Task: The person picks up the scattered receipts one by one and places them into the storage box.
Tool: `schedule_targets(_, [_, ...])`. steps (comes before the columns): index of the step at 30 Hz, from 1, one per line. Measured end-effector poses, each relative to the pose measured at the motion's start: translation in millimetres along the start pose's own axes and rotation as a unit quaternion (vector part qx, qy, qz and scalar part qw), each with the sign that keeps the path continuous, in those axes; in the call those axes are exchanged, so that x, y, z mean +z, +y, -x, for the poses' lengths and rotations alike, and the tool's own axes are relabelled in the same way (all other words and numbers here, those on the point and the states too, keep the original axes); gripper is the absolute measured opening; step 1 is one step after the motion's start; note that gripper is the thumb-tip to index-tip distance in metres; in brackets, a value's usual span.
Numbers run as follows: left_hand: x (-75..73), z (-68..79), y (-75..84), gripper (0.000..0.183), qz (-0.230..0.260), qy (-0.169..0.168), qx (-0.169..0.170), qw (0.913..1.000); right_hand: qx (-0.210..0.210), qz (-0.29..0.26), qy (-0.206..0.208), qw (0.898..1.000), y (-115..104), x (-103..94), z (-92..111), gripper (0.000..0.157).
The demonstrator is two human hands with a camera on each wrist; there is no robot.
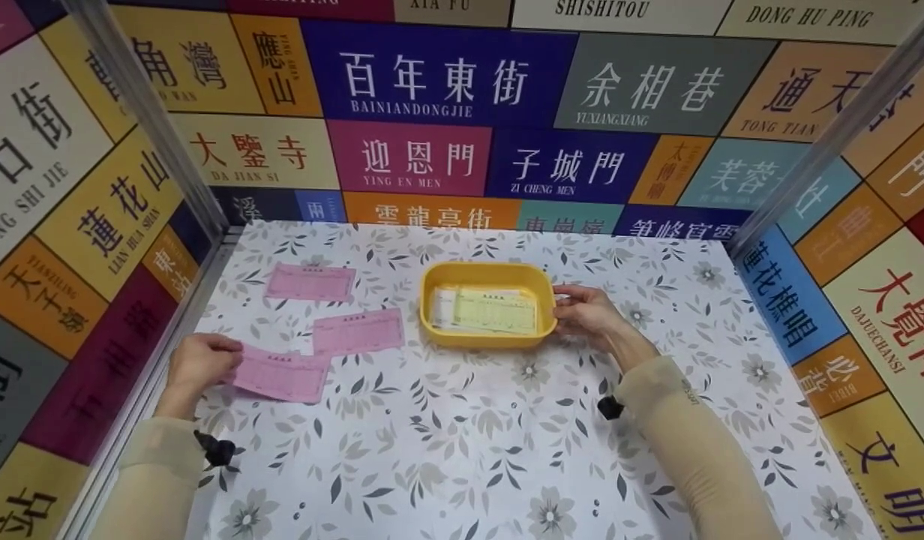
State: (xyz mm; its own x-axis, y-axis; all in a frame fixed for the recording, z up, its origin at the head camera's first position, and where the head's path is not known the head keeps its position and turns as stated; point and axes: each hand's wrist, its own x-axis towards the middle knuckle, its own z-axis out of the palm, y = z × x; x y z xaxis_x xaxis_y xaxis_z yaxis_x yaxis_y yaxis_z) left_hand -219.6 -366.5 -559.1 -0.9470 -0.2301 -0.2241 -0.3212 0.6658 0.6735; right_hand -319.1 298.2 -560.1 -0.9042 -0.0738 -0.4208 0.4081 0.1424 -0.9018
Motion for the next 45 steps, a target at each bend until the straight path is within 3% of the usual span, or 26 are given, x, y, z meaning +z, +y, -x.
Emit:
schedule_targets(8, [-8.4, 2.7, 11.2, 0.042, -0.064, -0.009, 0.039, 0.9972, 0.001, 0.003, 0.005, 1.000, -1, -0.4, 1, 0.066])
schedule_targets(15, [-11.9, -0.1, 27.9, 0.053, -0.029, -0.014, 0.047, 0.9984, 0.003, 0.002, 0.006, 1.000, -2, -2.4, 1, 0.066])
schedule_targets(20, [-16.0, -0.8, 38.0, 0.058, -0.014, 0.006, 0.066, 0.9977, 0.004, 0.003, 0.006, 1.000, -2, -1.3, -1, 0.066])
schedule_targets(28, [-13.5, 5.6, 56.1, 0.060, 0.080, 0.033, 0.074, 0.9935, 0.010, 0.006, 0.005, 1.000, -5, 0.4, -2, 0.065])
schedule_targets(34, [-1.5, 6.4, 74.9, 0.059, 0.167, 0.030, 0.095, 0.9809, -0.002, -0.009, -0.003, 1.000, -4, -0.6, -1, 0.067])
schedule_targets(45, [23.7, 4.0, 104.2, 0.059, 0.233, 0.010, 0.113, 0.9657, 0.007, -0.013, 0.003, 1.000, 0, -0.3, 2, 0.066])
